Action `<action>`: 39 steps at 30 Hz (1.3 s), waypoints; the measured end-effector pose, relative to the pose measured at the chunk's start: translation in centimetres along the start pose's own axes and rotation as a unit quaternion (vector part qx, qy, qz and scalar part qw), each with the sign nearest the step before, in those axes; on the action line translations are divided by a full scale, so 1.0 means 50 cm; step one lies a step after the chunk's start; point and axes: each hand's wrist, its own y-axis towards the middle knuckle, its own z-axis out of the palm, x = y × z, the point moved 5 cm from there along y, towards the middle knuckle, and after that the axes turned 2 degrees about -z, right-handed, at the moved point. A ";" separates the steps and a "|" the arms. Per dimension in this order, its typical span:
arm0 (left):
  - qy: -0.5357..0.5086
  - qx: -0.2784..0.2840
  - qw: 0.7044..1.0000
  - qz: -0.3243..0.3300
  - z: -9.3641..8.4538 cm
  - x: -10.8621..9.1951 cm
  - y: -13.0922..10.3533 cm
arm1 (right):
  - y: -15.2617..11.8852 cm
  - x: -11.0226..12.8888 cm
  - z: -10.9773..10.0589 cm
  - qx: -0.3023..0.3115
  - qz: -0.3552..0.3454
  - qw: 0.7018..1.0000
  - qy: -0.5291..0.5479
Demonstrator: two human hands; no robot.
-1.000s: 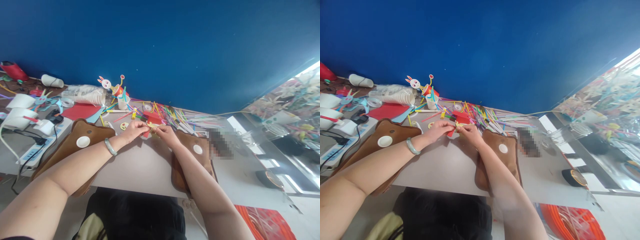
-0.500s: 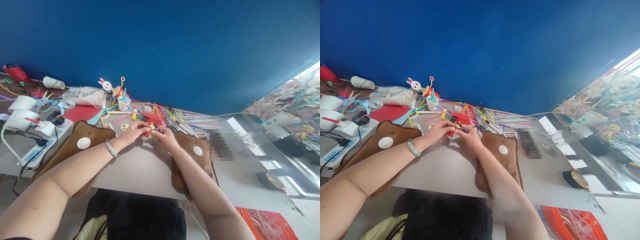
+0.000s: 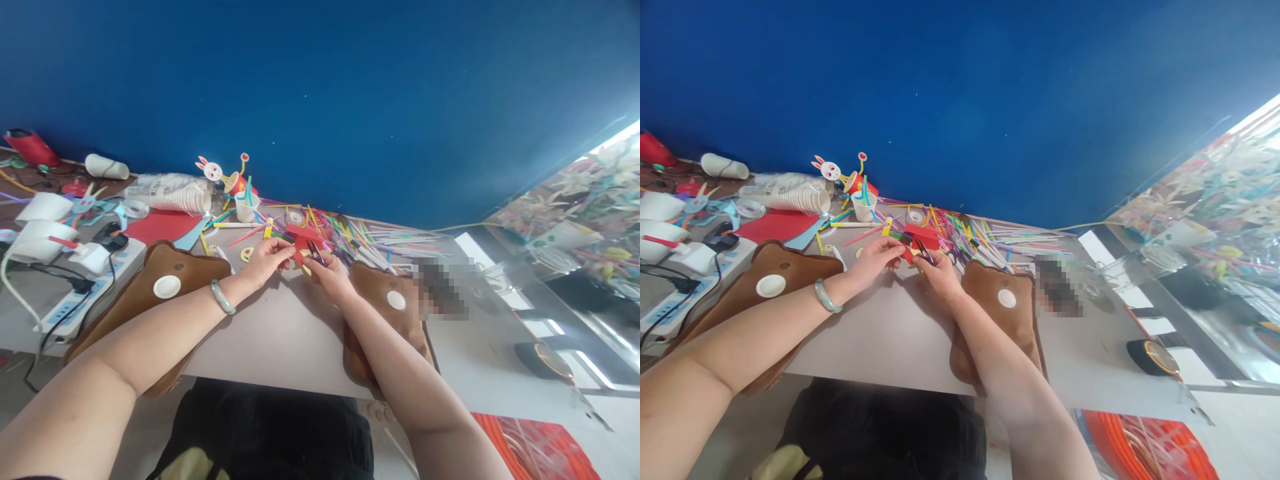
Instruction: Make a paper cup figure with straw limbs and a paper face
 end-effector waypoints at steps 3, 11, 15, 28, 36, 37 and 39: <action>0.000 0.000 1.000 -0.021 0.002 0.002 -0.002 | 0.003 -0.005 -0.006 -0.021 -0.008 1.000 -0.001; 0.038 0.061 0.997 -0.031 0.017 0.002 -0.006 | 0.003 0.003 -0.013 -0.004 -0.020 0.997 -0.080; 0.067 0.072 0.995 -0.031 0.014 0.003 -0.003 | 0.002 0.009 -0.018 -0.024 -0.025 0.992 -0.123; 0.007 0.100 0.992 -0.076 0.022 0.014 -0.009 | 0.008 0.003 -0.017 -0.016 -0.029 0.996 -0.083; 0.027 0.121 0.987 -0.101 0.023 0.013 -0.011 | 0.003 0.007 -0.018 -0.031 -0.021 0.997 -0.065; 0.026 0.122 0.987 -0.103 0.024 0.013 -0.011 | 0.003 0.007 -0.018 -0.035 -0.020 0.997 -0.058; 0.023 0.122 0.987 -0.103 0.024 0.014 -0.011 | 0.003 0.007 -0.019 -0.042 -0.018 0.998 -0.046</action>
